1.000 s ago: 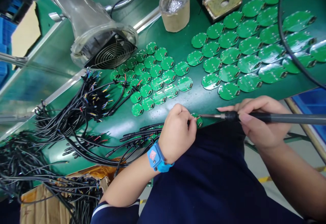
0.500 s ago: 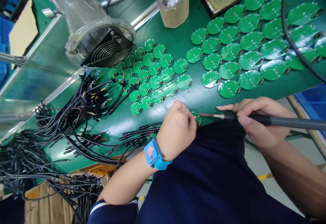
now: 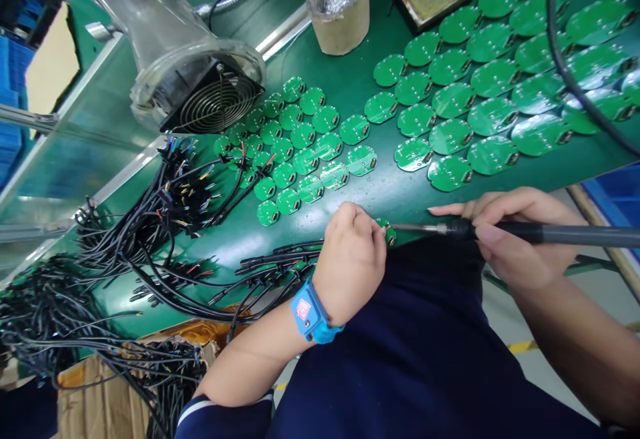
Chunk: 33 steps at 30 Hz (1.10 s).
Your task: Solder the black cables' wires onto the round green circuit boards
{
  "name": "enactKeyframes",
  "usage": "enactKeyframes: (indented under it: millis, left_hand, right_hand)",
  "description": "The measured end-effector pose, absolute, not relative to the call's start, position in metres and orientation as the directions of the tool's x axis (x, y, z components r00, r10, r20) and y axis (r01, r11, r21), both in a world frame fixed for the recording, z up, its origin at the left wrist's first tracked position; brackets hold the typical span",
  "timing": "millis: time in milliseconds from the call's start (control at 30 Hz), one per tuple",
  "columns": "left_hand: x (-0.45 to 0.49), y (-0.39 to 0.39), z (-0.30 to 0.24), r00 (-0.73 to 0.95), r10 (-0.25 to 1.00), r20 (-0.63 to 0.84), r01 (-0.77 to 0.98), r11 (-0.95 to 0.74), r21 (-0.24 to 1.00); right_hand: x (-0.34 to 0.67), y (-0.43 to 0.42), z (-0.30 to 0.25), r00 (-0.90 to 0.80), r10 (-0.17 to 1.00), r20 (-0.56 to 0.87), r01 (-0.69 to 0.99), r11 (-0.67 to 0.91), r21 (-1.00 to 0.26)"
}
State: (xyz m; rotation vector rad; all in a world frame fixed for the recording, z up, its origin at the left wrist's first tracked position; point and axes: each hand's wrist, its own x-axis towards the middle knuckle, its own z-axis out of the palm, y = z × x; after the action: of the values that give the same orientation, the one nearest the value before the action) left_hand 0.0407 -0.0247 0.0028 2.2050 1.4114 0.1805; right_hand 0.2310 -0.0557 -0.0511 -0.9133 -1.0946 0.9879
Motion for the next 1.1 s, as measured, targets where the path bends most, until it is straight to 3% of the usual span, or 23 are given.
enactKeyframes:
  millis: [167, 533, 700, 1100]
  left_hand:
    - [0.042, -0.031, -0.003, 0.446, 0.89, -0.1, 0.852, -0.387, 0.353]
    - [0.046, -0.041, -0.01, 0.435, 0.9, 0.005, 0.88, -0.427, 0.208]
    - [0.046, -0.045, -0.014, 0.446, 0.893, 0.056, 0.87, -0.447, 0.209]
    - [0.046, -0.048, -0.018, 0.483, 0.867, 0.121, 0.851, -0.497, 0.169]
  right_hand:
    - [0.232, -0.056, -0.052, 0.13, 0.946, 0.296, -0.123, 0.312, -0.942]
    - [0.232, -0.058, -0.054, 0.11, 0.939, 0.325, -0.117, 0.337, -0.934]
    - [0.23, -0.052, -0.05, 0.24, 0.923, 0.301, -0.24, 0.357, -0.903]
    - [0.226, -0.048, -0.049, 0.342, 0.901, 0.267, -0.24, 0.358, -0.902]
